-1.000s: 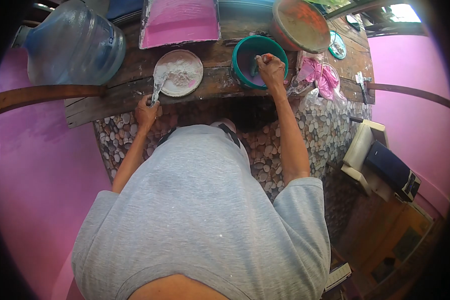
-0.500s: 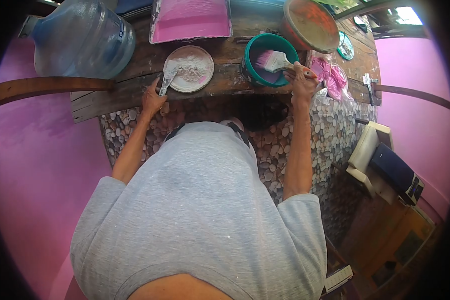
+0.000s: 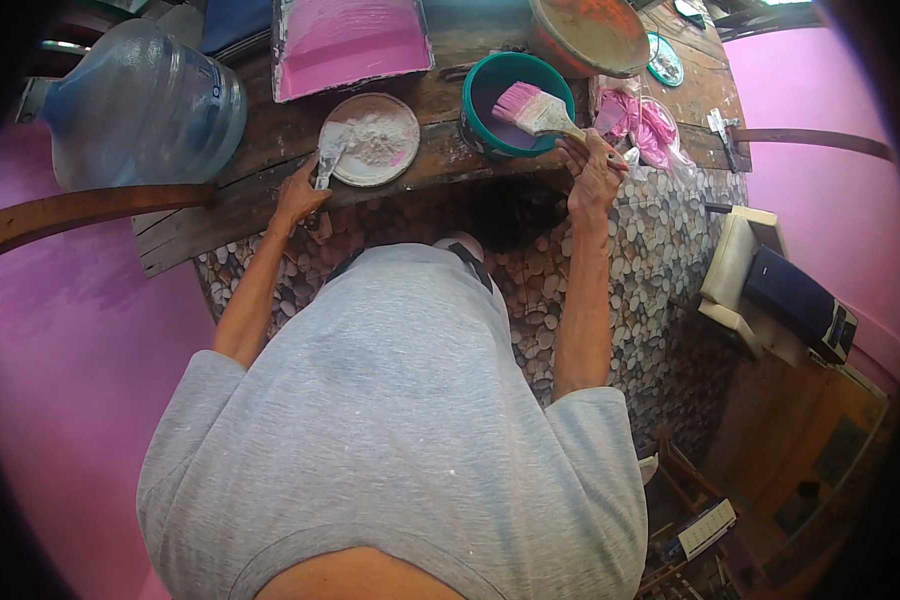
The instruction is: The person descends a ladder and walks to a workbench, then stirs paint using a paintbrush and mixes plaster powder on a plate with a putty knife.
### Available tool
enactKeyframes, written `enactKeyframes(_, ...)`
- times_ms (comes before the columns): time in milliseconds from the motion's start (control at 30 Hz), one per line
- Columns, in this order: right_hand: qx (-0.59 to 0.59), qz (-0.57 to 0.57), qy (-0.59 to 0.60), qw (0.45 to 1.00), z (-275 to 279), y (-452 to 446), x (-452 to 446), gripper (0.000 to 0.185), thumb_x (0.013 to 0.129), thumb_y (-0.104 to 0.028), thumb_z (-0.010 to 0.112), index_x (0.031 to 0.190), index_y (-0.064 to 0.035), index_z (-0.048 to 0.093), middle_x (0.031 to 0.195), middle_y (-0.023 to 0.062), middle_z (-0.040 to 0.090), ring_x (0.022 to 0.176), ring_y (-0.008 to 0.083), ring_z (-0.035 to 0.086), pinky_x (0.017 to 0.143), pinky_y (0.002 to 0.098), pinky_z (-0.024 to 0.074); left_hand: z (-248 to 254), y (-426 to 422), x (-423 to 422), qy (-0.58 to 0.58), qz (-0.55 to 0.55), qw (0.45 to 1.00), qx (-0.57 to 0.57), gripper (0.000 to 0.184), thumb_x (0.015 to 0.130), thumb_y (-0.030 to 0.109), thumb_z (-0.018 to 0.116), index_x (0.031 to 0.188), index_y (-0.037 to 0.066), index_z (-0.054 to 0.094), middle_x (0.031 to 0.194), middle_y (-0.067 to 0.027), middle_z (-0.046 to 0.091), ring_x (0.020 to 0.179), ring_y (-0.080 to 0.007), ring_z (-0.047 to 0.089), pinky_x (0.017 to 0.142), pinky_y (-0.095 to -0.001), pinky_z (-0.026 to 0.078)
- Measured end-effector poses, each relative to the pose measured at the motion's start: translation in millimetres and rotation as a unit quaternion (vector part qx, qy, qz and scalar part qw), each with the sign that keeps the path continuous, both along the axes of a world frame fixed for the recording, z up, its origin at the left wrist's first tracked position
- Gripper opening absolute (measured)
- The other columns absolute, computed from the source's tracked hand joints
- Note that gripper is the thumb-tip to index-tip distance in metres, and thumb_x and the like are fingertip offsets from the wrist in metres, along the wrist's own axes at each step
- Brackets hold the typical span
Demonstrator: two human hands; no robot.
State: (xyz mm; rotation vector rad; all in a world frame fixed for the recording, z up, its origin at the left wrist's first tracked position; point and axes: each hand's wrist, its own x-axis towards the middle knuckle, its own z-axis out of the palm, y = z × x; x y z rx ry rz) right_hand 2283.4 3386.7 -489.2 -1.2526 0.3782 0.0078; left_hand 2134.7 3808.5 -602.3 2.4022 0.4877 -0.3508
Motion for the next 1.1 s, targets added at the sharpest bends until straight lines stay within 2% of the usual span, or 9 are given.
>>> enactKeyframes(267,0.017,0.014,-0.030,0.999,24.9,4.9,-7.7,0.024,0.087,-0.016,0.058,0.098,0.0044,0.055,0.090,0.0202,0.064,0.079,0.0288,0.067,0.068,0.0324,0.0569,-17.6,-5.9,1.6,-0.049,-0.034,0.997,0.048,0.081,0.060,0.023,0.068,0.134,0.010,0.039,0.100,-0.0265,0.060,0.095,-0.0420,0.057,0.085,-0.0459,0.046)
enactKeyframes(367,0.018,0.029,-0.029,0.999,41.3,17.6,-10.5,0.024,0.088,-0.016,0.057,0.100,0.0045,0.055,0.091,0.0200,0.064,0.079,0.0283,0.067,0.069,0.0325,0.0569,-18.7,-6.8,-0.5,-0.044,0.021,0.999,0.013,0.071,0.060,0.020,0.069,0.126,0.009,0.045,0.100,-0.0258,0.060,0.096,-0.0427,0.057,0.084,-0.0465,0.045)
enactKeyframes(433,0.041,0.065,-0.027,0.997,47.4,29.9,-12.5,0.024,0.087,-0.016,0.058,0.100,0.0045,0.057,0.090,0.0191,0.065,0.077,0.0269,0.067,0.067,0.0316,0.0571,-18.9,-7.7,-2.0,-0.066,0.039,0.997,0.015,0.053,0.060,0.020,0.070,0.109,0.006,0.054,0.091,-0.0194,0.063,0.087,-0.0359,0.061,0.077,-0.0418,0.047)
enactKeyframes(467,0.040,0.068,-0.026,0.997,51.8,40.9,-14.7,0.024,0.087,-0.016,0.058,0.100,0.0045,0.057,0.090,0.0191,0.065,0.077,0.0269,0.067,0.067,0.0316,0.0571,-20.4,-6.8,-3.3,-0.065,0.042,0.997,0.014,0.053,0.060,0.020,0.070,0.109,0.006,0.054,0.091,-0.0194,0.063,0.087,-0.0359,0.061,0.077,-0.0418,0.047)
enactKeyframes(567,0.009,0.114,-0.036,0.993,55.8,80.1,-24.6,0.023,0.086,-0.016,0.060,0.097,0.0040,0.058,0.088,0.0172,0.065,0.075,0.0250,0.067,0.065,0.0297,0.0568,-24.5,-7.2,-7.0,-0.093,0.025,0.995,-0.023,0.047,0.061,0.019,0.068,0.105,0.008,0.055,0.098,-0.0233,0.060,0.094,-0.0406,0.057,0.080,-0.0456,0.046)
enactKeyframes(633,-0.025,0.166,-0.038,0.985,46.6,105.7,-28.7,0.019,0.085,-0.015,0.062,0.094,0.0023,0.060,0.085,0.0153,0.066,0.073,0.0224,0.067,0.064,0.0283,0.0564,-26.3,-10.3,-10.3,-0.111,0.024,0.993,0.046,0.045,0.063,0.019,0.069,0.104,0.007,0.057,0.086,-0.0170,0.061,0.083,-0.0339,0.059,0.074,-0.0417,0.047)
enactKeyframes(767,-0.057,0.208,-0.050,0.975,17.8,154.6,-39.6,0.018,0.085,-0.015,0.063,0.093,0.0013,0.062,0.082,0.0115,0.066,0.070,0.0158,0.065,0.063,0.0236,0.0532,-30.2,-12.2,-15.2,-0.120,0.048,0.991,0.044,0.045,0.063,0.021,0.069,0.104,0.007,0.058,0.085,-0.0160,0.059,0.081,-0.0335,0.058,0.074,-0.0417,0.047)
enactKeyframes(867,-0.238,0.248,-0.203,0.917,-6.2,176.3,-40.5,0.019,0.083,-0.018,0.066,0.089,0.0008,0.066,0.072,0.0057,0.064,0.065,0.0089,0.058,0.060,0.0241,0.0476,-27.4,-11.7,-21.2,-0.129,0.072,0.989,0.026,0.050,0.062,0.022,0.070,0.109,0.010,0.056,0.093,-0.0183,0.058,0.088,-0.0369,0.057,0.077,-0.0444,0.047)
enactKeyframes(1100,-0.298,0.275,-0.263,0.876,2.2,185.8,-45.3,0.018,0.081,-0.017,0.068,0.090,-0.0015,0.066,0.075,0.0107,0.066,0.067,0.0137,0.064,0.061,0.0268,0.0484,-24.0,-5.3,-44.0,-0.183,0.143,0.972,-0.036,0.056,0.064,0.022,0.070,0.114,0.006,0.053,0.093,-0.0160,0.057,0.087,-0.0285,0.058,0.076,-0.0378,0.047)
